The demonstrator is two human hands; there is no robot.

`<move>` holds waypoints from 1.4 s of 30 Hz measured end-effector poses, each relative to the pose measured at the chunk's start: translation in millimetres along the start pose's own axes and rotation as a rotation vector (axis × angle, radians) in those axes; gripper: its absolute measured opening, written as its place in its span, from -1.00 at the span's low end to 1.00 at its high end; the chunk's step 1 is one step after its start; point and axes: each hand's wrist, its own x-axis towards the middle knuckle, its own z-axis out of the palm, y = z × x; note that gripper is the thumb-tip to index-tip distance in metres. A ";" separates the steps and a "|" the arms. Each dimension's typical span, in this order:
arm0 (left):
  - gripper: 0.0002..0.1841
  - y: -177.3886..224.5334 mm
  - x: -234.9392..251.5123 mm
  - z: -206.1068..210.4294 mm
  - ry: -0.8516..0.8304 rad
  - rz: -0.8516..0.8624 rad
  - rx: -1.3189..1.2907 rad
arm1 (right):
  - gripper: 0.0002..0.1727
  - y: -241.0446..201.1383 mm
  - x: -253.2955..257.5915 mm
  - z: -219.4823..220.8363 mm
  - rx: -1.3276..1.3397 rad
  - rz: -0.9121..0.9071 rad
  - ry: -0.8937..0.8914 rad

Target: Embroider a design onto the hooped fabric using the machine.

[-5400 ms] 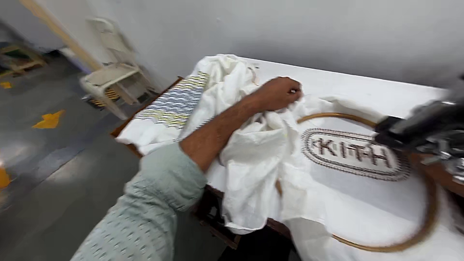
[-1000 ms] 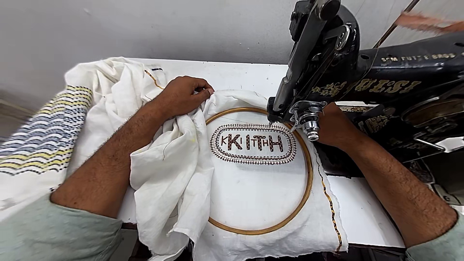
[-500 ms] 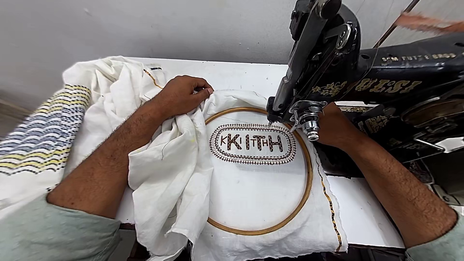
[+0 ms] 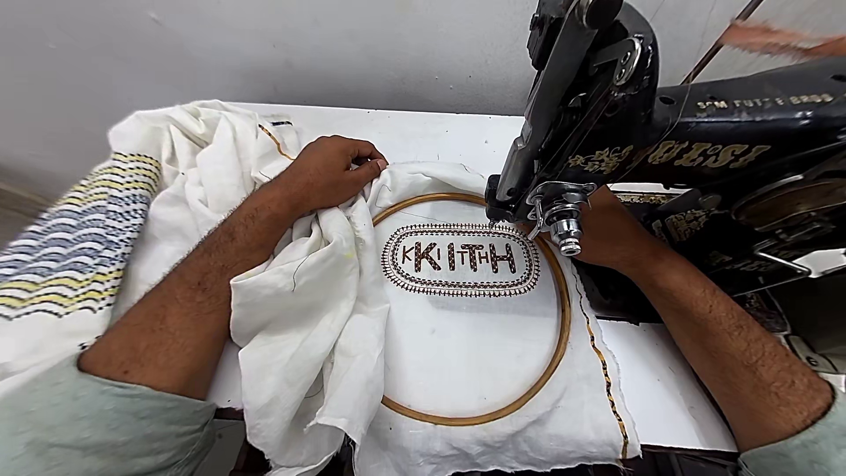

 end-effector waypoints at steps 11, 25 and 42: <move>-0.64 0.7 0.1 -0.4 -0.007 0.001 0.005 | -0.89 5.2 2.8 -2.7 0.049 -0.054 -0.087; -0.64 3.7 -0.6 0.1 -0.003 0.002 -0.002 | -0.80 -1.1 -1.7 3.6 -0.147 0.033 0.188; -0.63 3.9 -1.2 -0.1 -0.001 0.011 0.002 | -0.80 -10.6 -3.2 -1.6 -0.096 0.057 0.085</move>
